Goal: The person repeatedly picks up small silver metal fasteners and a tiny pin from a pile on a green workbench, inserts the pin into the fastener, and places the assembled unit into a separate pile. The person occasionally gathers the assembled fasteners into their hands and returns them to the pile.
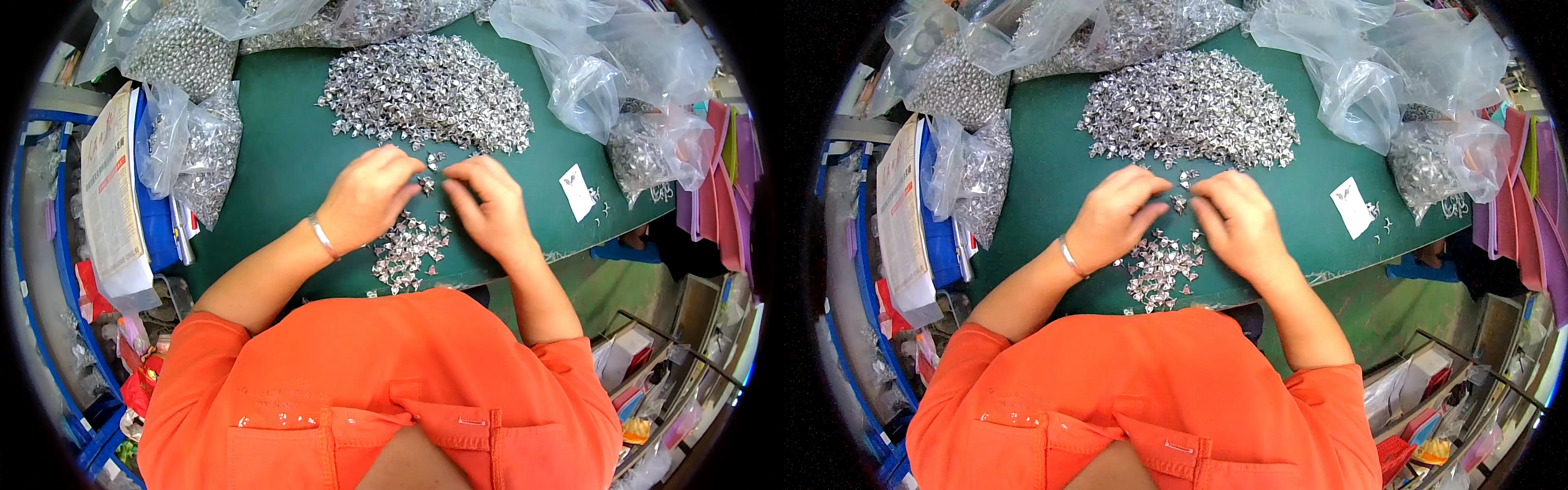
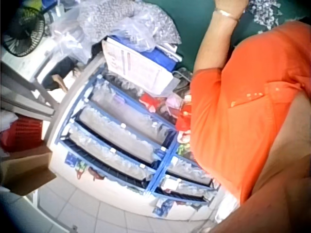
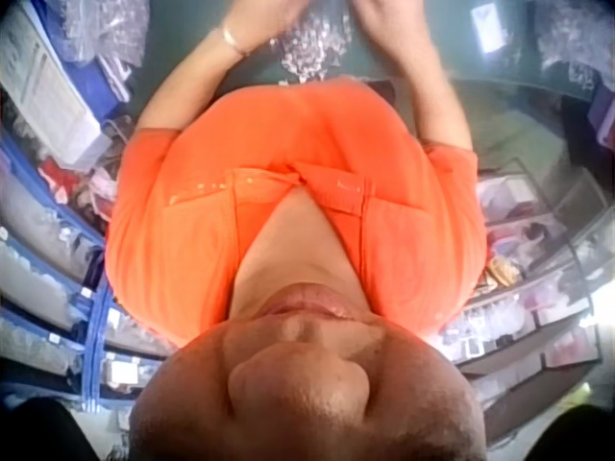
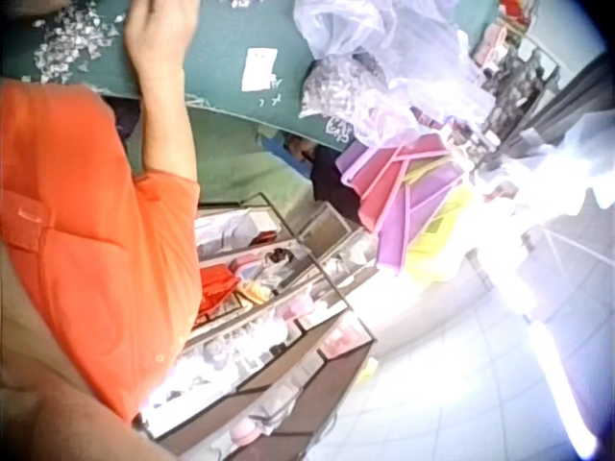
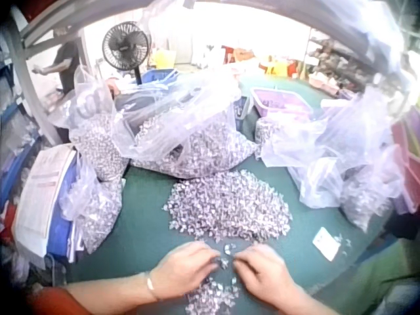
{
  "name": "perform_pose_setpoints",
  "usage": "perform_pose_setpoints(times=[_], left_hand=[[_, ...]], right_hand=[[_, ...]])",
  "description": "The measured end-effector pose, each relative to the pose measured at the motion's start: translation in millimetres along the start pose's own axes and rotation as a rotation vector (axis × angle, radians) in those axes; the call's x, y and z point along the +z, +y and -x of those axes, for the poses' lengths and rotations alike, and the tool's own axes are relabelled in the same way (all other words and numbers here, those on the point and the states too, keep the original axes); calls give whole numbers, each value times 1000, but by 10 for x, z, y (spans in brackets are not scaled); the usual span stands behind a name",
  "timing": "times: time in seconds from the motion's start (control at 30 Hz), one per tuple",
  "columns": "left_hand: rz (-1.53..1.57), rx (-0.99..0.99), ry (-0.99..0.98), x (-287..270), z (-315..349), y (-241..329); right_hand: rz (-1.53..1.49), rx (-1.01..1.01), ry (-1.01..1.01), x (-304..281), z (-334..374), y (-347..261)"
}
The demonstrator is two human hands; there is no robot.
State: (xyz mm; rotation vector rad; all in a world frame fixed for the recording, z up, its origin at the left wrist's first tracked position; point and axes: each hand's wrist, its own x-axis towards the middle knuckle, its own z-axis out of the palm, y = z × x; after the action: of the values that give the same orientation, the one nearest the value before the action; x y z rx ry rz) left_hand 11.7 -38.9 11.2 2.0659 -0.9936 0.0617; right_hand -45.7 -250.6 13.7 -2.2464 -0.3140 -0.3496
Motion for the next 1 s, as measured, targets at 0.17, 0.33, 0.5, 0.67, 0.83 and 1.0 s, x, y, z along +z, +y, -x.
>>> perform_pose_setpoints(times=[0.17,0.33,0.5,0.67,0.83,1.0], left_hand=[[-99,-10,-70,169,0,-85],[-64,-38,-48,51,48,-121],[-38,-47,-11,-63,59,-35],[13,-84,25,-94,36,-33],[69,-151,22,-90,7,5],[12,-39,-1,0,8,22]], right_hand=[[25,3,-44,153,33,14],[-70,275,-52,-34,31,-67],[73,234,109,-148,72,88],[28,163,91,-126,96,31],[122,103,72,-8,154,99],[114,123,75,1,187,87]])
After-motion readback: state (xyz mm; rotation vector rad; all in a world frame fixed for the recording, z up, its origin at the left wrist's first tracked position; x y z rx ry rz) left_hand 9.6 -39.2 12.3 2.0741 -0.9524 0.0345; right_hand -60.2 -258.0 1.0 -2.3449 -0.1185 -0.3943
